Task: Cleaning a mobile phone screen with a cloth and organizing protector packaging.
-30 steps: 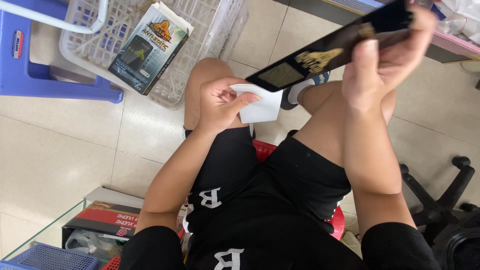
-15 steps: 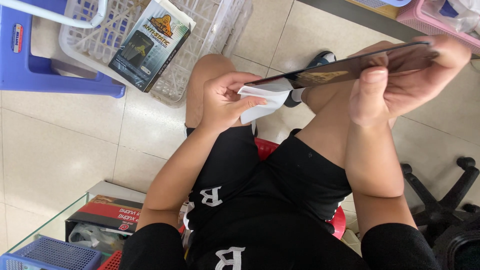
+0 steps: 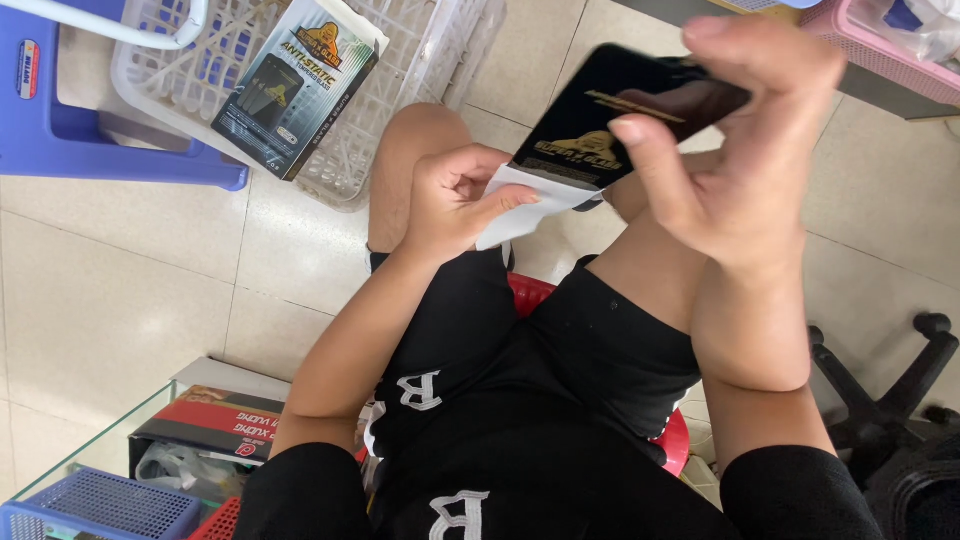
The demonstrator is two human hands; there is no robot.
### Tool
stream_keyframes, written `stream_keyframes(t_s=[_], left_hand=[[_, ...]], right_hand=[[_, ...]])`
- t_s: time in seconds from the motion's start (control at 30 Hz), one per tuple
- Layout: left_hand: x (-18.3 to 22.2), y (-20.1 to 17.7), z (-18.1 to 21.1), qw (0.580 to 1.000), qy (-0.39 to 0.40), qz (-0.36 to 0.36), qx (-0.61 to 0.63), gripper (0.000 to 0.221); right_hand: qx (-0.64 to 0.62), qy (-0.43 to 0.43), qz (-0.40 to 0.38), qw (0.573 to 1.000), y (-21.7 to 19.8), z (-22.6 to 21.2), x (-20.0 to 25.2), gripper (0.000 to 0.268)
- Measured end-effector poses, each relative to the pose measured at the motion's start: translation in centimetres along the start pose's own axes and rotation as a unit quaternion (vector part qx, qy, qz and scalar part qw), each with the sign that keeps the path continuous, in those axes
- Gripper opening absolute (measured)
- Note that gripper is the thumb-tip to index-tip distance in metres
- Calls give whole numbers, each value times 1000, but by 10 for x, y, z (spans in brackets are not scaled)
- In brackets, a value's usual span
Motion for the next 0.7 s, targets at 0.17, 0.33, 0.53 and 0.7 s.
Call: stream_keyframes(t_s=[0.17, 0.33, 0.53, 0.7], left_hand=[[-2, 3, 14, 1000, 11, 7, 10, 22], [2, -9, 1, 1000, 10, 27, -2, 16], [2, -15, 2, 997, 54, 32, 51, 20], [-1, -12, 34, 995, 77, 57, -15, 27]], right_hand=[[0, -1, -76, 997, 34, -15, -20, 49], [-11, -107, -130, 986, 54, -34, -33, 24], [2, -84, -217, 972, 75, -29, -26, 28], [-36, -36, -210, 976, 70, -17, -19, 32]])
Point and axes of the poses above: each hand's wrist, its own x-axis away from the middle knuckle, its own y-axis out of the palm, z = x × y, the point moved 8 cm from there along -x, towards the middle knuckle, and after that the axes turned 4 degrees about -y, right-handed, at the moved point
